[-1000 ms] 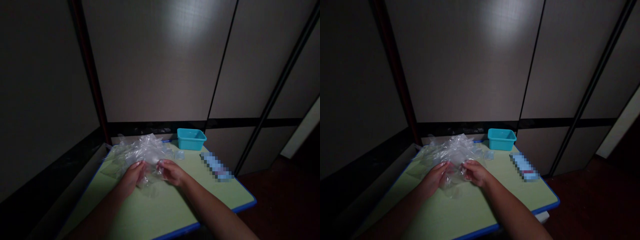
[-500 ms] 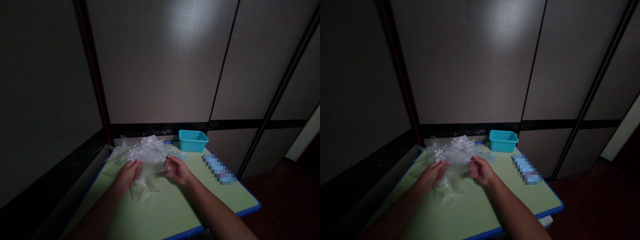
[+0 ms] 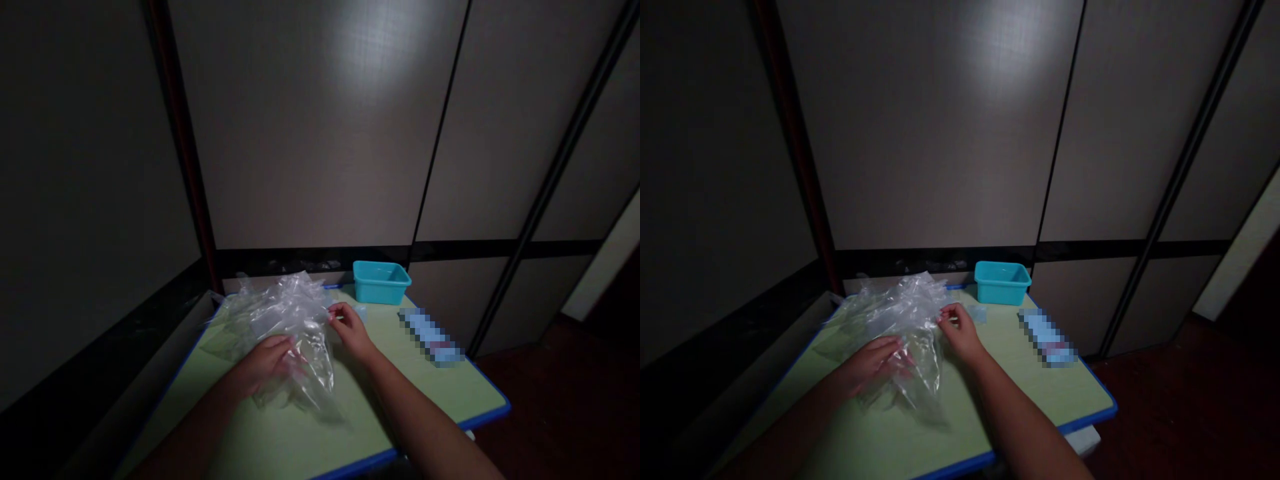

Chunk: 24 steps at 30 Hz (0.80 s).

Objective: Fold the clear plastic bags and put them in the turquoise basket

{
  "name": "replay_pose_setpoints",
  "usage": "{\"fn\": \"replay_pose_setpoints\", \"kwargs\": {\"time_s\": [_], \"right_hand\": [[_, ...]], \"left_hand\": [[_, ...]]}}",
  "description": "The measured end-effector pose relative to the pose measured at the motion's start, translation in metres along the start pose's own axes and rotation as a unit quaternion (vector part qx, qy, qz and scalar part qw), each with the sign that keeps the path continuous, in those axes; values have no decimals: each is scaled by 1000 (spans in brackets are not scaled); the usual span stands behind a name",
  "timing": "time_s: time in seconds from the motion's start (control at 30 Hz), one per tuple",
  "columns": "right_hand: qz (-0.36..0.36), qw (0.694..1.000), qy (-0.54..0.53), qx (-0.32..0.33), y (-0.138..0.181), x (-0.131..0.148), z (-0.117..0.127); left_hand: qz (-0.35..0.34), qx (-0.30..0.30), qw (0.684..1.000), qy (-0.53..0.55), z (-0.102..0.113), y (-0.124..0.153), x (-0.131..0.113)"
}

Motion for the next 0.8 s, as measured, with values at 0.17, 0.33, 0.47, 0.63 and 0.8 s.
{"fn": "replay_pose_setpoints", "kwargs": {"time_s": [0.17,0.33,0.47,0.63,0.8], "right_hand": [[-74,977,25,196,15,-22,-43],[-71,986,65,134,9,-27,-32],[-53,994,87,49,-2,-26,-11],[-19,989,126,-69,-14,-25,19],[-32,978,173,-115,-18,-31,35]], "left_hand": [[15,69,997,-39,-16,4,6],[20,85,995,-39,-17,5,5],[8,92,996,11,-15,3,-3],[21,42,998,50,-5,0,-7],[28,20,999,39,5,-4,-4]]}}
Point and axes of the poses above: each hand's wrist, its own y-axis away from the middle knuckle, its own z-axis out of the back of the hand, x = y × z, the point moved 9 cm from there along -y, towards the middle knuckle, and after that the axes turned 8 degrees about -z, right-handed, at the moved point
